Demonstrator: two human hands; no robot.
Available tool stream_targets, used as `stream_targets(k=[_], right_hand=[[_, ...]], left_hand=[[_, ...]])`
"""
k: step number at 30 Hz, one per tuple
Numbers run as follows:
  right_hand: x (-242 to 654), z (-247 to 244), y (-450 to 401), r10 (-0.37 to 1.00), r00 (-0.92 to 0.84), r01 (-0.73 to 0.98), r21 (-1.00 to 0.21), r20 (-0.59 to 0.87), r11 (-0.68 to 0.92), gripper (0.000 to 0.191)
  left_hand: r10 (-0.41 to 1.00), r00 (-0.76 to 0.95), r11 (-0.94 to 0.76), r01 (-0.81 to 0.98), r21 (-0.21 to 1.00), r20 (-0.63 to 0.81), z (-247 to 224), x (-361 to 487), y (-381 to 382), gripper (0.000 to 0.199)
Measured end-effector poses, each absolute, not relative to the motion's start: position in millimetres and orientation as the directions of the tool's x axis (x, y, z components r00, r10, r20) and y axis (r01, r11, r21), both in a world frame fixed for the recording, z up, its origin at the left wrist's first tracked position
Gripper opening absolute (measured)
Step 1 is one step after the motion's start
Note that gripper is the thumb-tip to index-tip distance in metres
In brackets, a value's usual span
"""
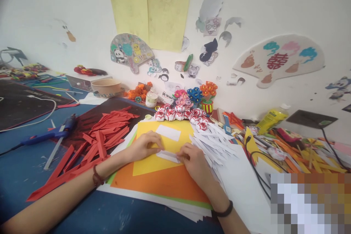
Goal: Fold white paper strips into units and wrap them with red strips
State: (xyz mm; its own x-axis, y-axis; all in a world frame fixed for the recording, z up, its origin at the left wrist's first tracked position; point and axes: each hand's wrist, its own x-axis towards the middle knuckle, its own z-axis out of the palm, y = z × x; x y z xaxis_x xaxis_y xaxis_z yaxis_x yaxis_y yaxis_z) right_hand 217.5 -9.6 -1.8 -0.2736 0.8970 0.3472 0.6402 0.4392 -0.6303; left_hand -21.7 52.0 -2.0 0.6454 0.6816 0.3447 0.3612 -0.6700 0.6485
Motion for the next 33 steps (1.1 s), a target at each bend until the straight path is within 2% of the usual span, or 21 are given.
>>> stream_targets(k=[5,12,15,19,23,27,33], right_hand=[[219.0,-7.8,-11.6,0.846,-0.335,0.693,-0.500,0.416,0.520,0.017],[217.7,-7.7,-15.9,0.676,-0.507,0.775,-0.061,0.534,0.629,0.027],[216.4,-5.9,-16.3,0.630,-0.552,0.777,0.063,0.546,0.626,0.030],[213.0,-2.1,-17.8,0.619,-0.576,0.775,0.117,0.533,0.621,0.030],[208.0,-0.7,-20.7,0.573,-0.619,0.738,0.148,0.536,0.659,0.032],[204.9,-1.4,-21.3,0.562,-0.619,0.732,0.142,0.549,0.667,0.032],[204.1,-1.0,-20.2,0.570,-0.611,0.739,0.138,0.550,0.659,0.035]], left_hand=[[0.656,0.657,-0.702,0.353,0.618,0.371,-3.9,-21.5,48.8,0.012],[0.612,0.691,-0.760,0.381,0.526,0.384,1.6,-21.2,42.4,0.020],[0.612,0.687,-0.774,0.420,0.473,0.392,2.8,-20.0,39.3,0.021],[0.591,0.694,-0.802,0.449,0.395,0.411,0.6,-18.2,35.5,0.029],[0.574,0.705,-0.815,0.446,0.369,0.416,-2.2,-17.6,34.9,0.030],[0.576,0.714,-0.817,0.477,0.325,0.398,-0.8,-17.2,33.7,0.030],[0.555,0.756,-0.831,0.523,0.189,0.348,3.4,-16.5,29.3,0.034]])
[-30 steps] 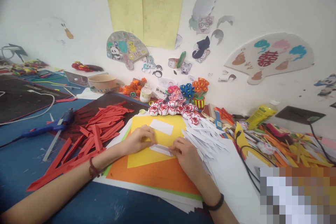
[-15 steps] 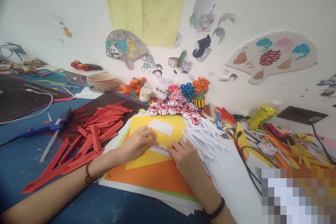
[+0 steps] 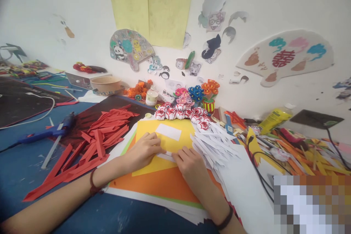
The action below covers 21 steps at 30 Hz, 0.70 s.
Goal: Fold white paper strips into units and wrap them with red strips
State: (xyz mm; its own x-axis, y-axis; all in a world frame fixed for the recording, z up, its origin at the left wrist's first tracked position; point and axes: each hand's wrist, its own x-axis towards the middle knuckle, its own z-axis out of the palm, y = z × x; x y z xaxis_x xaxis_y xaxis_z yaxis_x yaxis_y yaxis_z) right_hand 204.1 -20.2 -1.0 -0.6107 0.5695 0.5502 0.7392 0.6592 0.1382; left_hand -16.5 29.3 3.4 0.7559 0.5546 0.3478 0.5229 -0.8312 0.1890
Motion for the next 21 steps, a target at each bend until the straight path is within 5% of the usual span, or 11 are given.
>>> stream_targets(k=[7,21], right_hand=[[204.6,-1.5,-20.5,0.607,-0.592,0.755,0.103,0.530,0.647,0.036],[208.9,-1.1,-23.0,0.734,-0.529,0.817,0.021,0.426,0.576,0.044]], left_hand=[[0.535,0.790,-0.837,0.543,0.065,0.298,8.6,-15.0,27.5,0.038],[0.421,0.865,-0.868,0.471,-0.155,0.273,13.2,-12.4,24.7,0.014]])
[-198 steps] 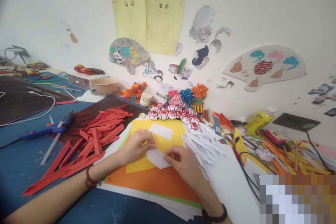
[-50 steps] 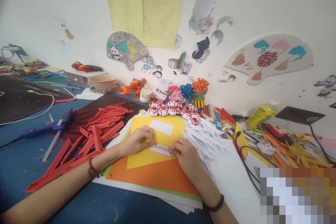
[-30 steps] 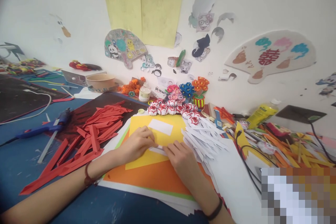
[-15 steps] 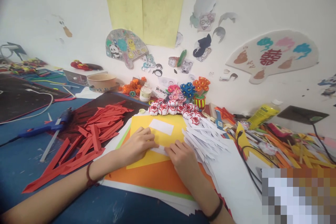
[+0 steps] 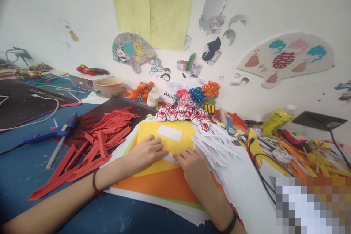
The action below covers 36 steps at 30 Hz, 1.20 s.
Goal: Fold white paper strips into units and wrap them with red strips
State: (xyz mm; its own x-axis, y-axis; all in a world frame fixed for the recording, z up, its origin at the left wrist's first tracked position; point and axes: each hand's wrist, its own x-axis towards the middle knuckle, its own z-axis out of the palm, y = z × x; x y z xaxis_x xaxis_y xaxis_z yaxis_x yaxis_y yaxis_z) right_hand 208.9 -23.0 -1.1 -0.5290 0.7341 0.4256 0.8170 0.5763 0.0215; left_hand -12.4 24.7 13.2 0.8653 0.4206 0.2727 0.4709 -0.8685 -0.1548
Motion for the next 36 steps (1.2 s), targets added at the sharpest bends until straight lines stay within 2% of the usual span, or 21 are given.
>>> stream_targets(k=[3,9,13,16,20,24,32,36], right_hand=[[212.4,-3.9,-24.0,0.778,-0.476,0.844,-0.034,0.410,0.535,0.049],[215.9,-1.2,-27.0,0.834,-0.428,0.871,-0.086,0.349,0.484,0.056],[217.6,3.8,-29.0,0.853,-0.415,0.873,-0.125,0.317,0.471,0.056],[221.5,4.9,-28.1,0.887,-0.358,0.874,-0.229,0.292,0.428,0.047],[223.9,6.9,-24.9,0.927,-0.282,0.823,-0.436,0.246,0.366,0.030],[214.4,11.1,-23.3,0.946,-0.190,0.768,-0.561,0.264,0.310,0.022],[198.3,-3.2,-17.4,0.895,-0.209,0.751,-0.522,0.394,0.405,0.013],[199.6,-6.3,-15.5,0.898,-0.189,0.740,-0.544,0.397,0.396,0.010]], left_hand=[[0.427,0.870,-0.874,0.467,-0.134,0.246,17.5,-13.4,25.3,0.016],[0.461,0.863,-0.876,0.480,-0.047,0.205,26.6,-20.2,28.0,0.038],[0.476,0.850,-0.871,0.490,-0.006,0.226,28.0,-22.1,26.0,0.034],[0.531,0.798,-0.843,0.531,0.085,0.284,23.3,-19.7,26.4,0.017],[0.599,0.725,-0.801,0.542,0.256,0.340,12.1,-12.2,32.9,0.018],[0.620,0.706,-0.782,0.525,0.335,0.343,5.7,-7.2,38.1,0.015],[0.642,0.703,-0.757,0.515,0.402,0.307,5.4,-5.6,40.8,0.020],[0.687,0.667,-0.717,0.556,0.421,0.288,5.6,-4.7,40.0,0.017]])
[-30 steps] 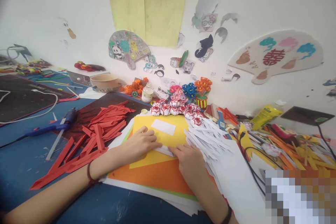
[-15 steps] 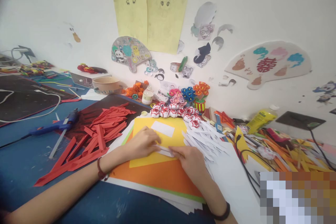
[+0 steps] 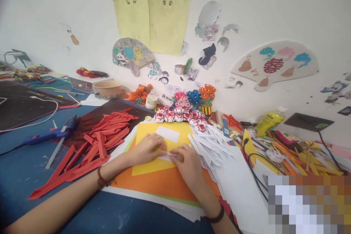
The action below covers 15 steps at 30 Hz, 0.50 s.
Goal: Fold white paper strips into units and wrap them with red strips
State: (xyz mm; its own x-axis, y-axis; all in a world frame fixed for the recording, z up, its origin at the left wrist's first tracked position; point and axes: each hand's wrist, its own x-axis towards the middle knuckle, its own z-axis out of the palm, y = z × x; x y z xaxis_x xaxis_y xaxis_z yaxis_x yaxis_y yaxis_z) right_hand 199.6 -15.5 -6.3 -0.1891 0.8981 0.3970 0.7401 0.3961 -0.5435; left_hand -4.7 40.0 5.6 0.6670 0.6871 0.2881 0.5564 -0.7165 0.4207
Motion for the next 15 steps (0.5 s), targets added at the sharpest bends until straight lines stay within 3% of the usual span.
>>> stream_targets(k=[10,15], right_hand=[[198.0,-0.3,-15.8,0.906,-0.202,0.771,-0.510,0.373,0.382,0.012],[202.3,-0.4,-17.9,0.884,-0.256,0.764,-0.478,0.392,0.433,0.015]], left_hand=[[0.700,0.658,-0.705,0.578,0.411,0.276,8.0,-0.6,35.1,0.006],[0.578,0.745,-0.816,0.542,0.204,0.332,14.0,-4.5,30.4,0.011]])
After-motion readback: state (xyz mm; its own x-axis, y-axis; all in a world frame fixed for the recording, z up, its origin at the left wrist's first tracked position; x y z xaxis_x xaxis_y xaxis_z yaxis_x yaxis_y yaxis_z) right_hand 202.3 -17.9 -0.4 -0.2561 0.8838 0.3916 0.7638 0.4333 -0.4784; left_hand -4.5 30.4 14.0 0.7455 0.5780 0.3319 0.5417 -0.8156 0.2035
